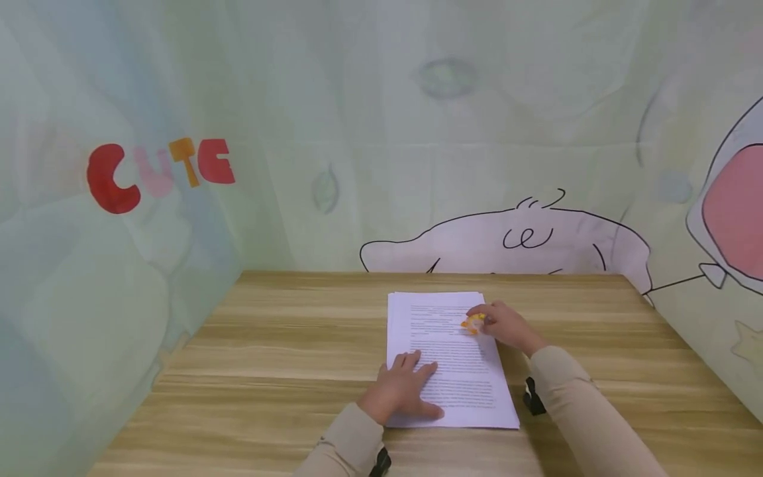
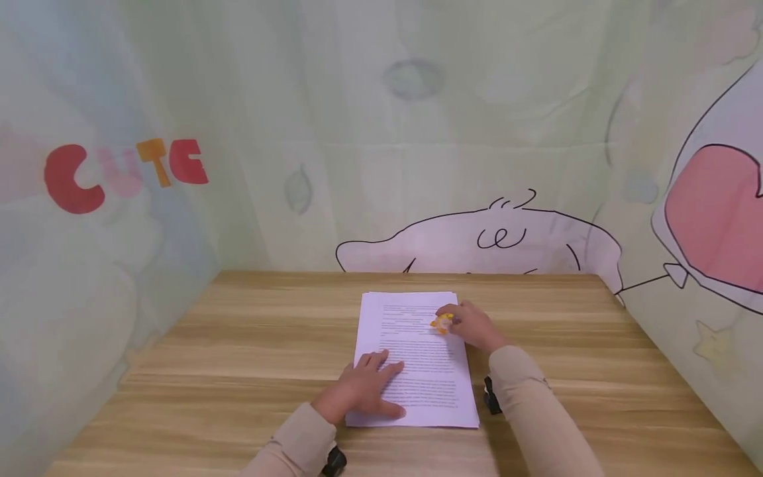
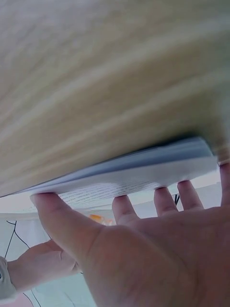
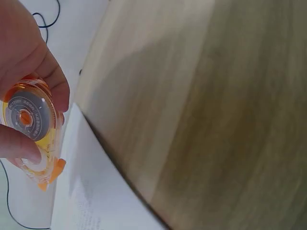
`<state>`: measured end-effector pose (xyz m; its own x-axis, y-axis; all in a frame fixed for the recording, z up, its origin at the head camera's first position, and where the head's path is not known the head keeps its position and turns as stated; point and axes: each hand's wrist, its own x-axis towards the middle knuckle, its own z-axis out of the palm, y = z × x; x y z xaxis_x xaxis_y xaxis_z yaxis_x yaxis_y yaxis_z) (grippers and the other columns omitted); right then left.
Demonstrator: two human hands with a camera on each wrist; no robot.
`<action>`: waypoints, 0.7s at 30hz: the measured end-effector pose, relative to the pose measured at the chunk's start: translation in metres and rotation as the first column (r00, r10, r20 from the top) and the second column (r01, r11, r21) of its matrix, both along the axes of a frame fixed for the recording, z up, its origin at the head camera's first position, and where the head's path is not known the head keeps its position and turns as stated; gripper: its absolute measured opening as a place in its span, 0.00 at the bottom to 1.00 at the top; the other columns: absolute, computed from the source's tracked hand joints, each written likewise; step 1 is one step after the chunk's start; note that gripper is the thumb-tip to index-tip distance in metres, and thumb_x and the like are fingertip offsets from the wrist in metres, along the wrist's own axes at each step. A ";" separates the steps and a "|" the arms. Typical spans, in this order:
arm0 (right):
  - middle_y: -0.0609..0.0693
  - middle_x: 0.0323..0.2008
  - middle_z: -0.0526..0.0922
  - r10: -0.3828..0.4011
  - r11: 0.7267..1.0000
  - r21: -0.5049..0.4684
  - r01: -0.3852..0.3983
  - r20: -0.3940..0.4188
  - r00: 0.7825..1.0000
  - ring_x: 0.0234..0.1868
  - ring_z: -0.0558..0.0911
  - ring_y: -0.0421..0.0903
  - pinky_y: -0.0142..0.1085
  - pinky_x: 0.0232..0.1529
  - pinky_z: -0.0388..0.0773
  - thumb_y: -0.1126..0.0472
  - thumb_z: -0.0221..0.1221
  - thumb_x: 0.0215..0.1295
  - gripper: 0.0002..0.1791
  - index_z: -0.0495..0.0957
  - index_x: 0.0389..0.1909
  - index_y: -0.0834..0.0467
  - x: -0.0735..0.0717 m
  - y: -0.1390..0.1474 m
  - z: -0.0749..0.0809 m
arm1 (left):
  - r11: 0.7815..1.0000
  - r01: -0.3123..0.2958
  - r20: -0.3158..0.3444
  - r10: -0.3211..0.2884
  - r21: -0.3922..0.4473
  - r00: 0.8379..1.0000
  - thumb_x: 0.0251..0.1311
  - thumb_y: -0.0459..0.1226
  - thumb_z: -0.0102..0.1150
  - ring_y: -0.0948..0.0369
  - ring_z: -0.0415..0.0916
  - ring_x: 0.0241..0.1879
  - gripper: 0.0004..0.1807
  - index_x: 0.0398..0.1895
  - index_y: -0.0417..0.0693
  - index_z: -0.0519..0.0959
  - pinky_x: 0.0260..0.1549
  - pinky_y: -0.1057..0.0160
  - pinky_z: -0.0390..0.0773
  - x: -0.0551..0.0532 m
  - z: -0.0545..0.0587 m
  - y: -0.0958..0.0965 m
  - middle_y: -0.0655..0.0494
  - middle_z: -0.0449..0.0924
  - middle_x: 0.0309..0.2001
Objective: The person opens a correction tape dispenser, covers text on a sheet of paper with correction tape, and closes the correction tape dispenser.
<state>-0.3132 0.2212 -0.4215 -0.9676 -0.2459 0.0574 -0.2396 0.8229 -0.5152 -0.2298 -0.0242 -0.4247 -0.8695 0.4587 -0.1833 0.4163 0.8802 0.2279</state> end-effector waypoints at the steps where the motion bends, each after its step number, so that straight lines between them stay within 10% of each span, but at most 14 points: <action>1: 0.58 0.41 0.72 0.001 1.000 0.000 -0.001 -0.003 1.000 0.37 0.72 0.49 0.38 0.34 0.68 0.67 0.56 0.57 0.19 0.78 0.50 0.53 0.000 -0.001 0.002 | 1.000 -0.001 0.000 0.001 0.000 1.000 0.42 0.61 0.64 0.49 0.53 0.68 0.44 0.66 0.62 0.63 0.61 0.40 0.57 0.000 0.000 0.000 0.49 0.56 0.69; 21: 0.50 0.29 0.69 0.066 0.973 0.232 -0.022 -0.186 0.980 0.29 0.67 0.45 0.34 0.29 0.63 0.69 0.58 0.55 0.16 0.81 0.43 0.50 0.009 0.009 -0.001 | 1.000 -0.009 0.018 0.009 0.016 1.000 0.43 0.60 0.64 0.49 0.52 0.68 0.44 0.66 0.61 0.63 0.62 0.40 0.55 0.002 0.004 -0.002 0.48 0.55 0.70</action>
<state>-0.3038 0.2300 -0.4224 -0.9320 -0.3159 0.1775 -0.3538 0.8994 -0.2568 -0.2275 -0.0260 -0.4205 -0.8703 0.4538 -0.1916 0.4041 0.8802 0.2489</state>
